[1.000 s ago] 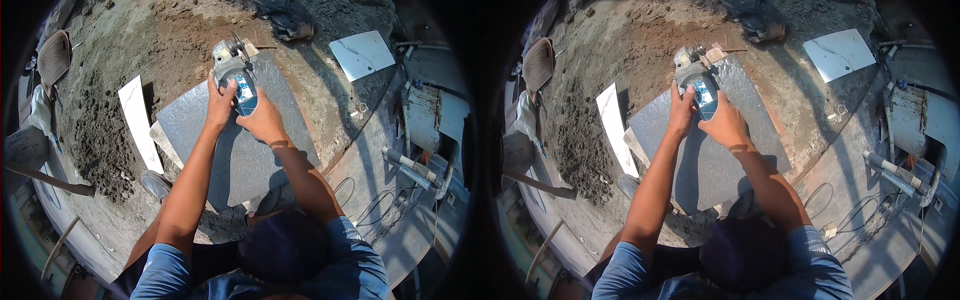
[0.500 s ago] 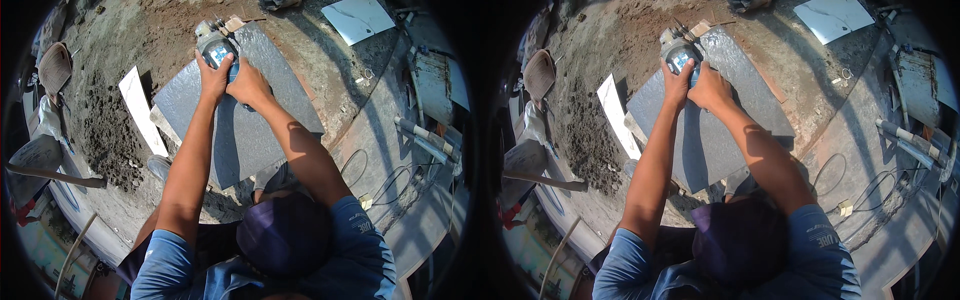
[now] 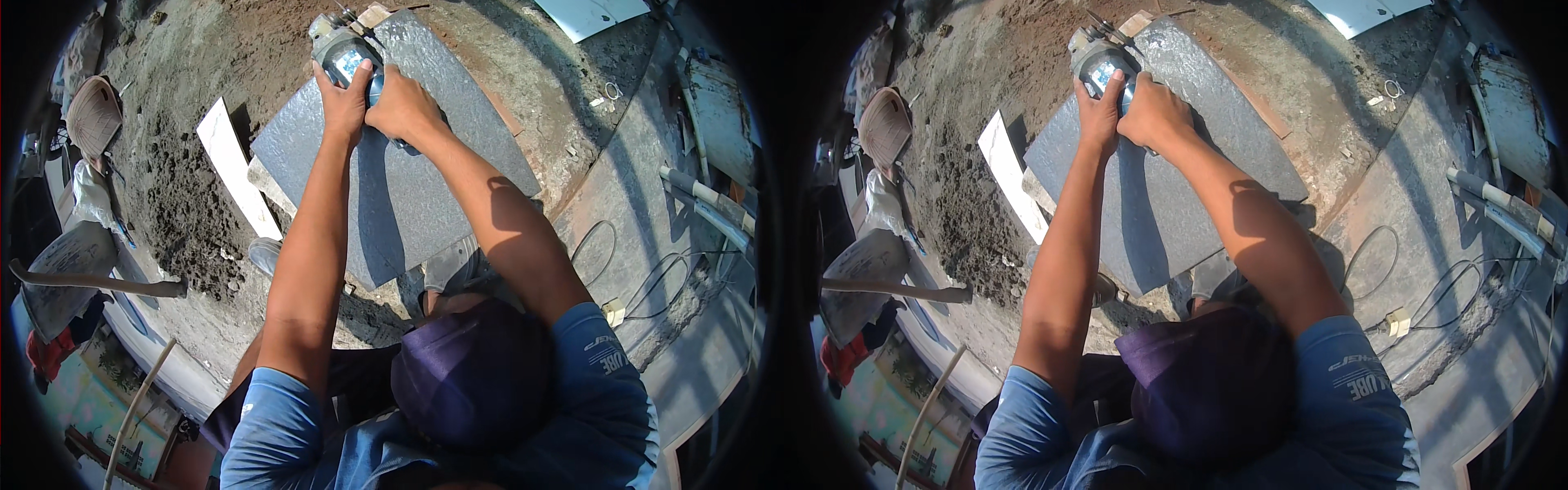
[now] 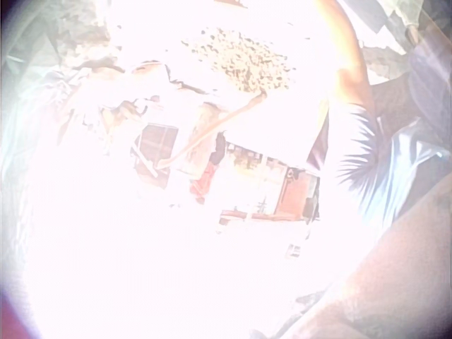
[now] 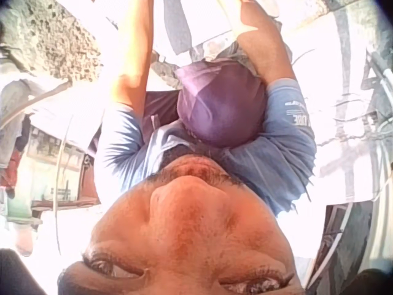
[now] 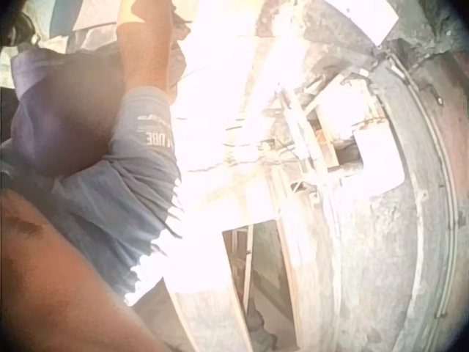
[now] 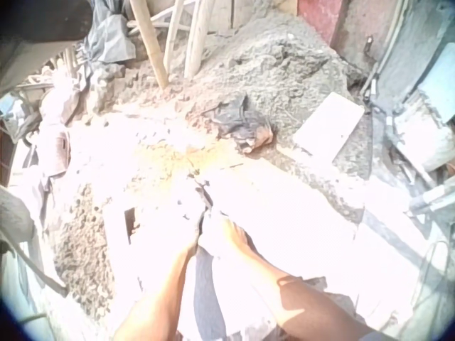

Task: The person places a tile down and cuts along a line using an angle grinder.

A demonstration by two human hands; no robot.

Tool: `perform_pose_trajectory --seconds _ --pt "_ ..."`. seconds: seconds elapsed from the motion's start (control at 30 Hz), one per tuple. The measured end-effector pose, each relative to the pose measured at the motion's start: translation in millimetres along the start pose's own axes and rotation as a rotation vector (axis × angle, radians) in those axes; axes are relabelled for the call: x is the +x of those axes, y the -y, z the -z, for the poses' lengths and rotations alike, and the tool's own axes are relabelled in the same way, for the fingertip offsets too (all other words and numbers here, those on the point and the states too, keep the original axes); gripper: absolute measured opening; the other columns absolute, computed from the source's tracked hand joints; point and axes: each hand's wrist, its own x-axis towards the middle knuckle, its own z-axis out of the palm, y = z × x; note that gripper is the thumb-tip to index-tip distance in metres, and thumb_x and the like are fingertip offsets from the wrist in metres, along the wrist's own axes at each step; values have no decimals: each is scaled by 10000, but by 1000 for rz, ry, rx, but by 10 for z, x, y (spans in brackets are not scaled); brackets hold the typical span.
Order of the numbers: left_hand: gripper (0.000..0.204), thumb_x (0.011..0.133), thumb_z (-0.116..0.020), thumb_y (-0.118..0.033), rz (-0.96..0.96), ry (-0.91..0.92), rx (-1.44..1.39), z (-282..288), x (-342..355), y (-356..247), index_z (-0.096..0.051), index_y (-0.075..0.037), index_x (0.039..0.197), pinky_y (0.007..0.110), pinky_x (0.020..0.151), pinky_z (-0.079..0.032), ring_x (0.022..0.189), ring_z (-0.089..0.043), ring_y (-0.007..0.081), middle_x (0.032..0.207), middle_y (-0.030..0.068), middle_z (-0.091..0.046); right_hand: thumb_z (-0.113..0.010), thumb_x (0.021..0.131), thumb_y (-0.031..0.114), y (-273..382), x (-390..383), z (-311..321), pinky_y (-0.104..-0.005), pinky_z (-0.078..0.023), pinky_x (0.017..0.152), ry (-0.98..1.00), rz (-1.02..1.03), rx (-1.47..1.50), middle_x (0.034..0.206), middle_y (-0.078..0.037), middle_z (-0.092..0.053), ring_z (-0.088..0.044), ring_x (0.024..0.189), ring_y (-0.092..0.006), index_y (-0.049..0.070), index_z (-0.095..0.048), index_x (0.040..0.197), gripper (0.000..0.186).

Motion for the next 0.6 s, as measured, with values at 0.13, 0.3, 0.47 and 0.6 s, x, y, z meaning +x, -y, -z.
perform_pose_trajectory --seconds 0.13,0.3,0.47,0.6 --pt "1148 884 -820 -261 9 12 -26 31 15 5 29 29 1600 318 884 -540 1054 -633 225 1267 209 -601 -753 768 195 21 -2 -15 -485 -540 982 -10 12 -24 1189 -268 -685 -672 1141 -414 -27 -535 1261 582" --pt "911 905 -797 -244 -8 -3 -29 -2 20 33 -179 -59 1548 360 833 -578 1010 -663 245 1216 201 -604 -753 746 178 -24 35 -43 -510 -553 951 -27 21 -12 1149 -284 -695 -701 1083 -417 -36 -524 1331 664" --pt "939 896 -809 -244 7 -29 -35 17 42 81 -164 -62 1553 369 833 -582 1028 -660 245 1230 197 -601 -762 740 197 -30 48 -63 -509 -556 948 -47 58 -33 1156 -287 -693 -703 1080 -415 -41 -517 1349 698" --pt "1052 891 -816 -244 15 -12 -43 29 34 100 -53 -77 1597 390 849 -581 1038 -659 253 1229 204 -603 -748 739 199 -37 49 -65 -485 -554 967 -24 36 -36 1167 -270 -696 -683 1127 -413 -42 -535 1288 636"
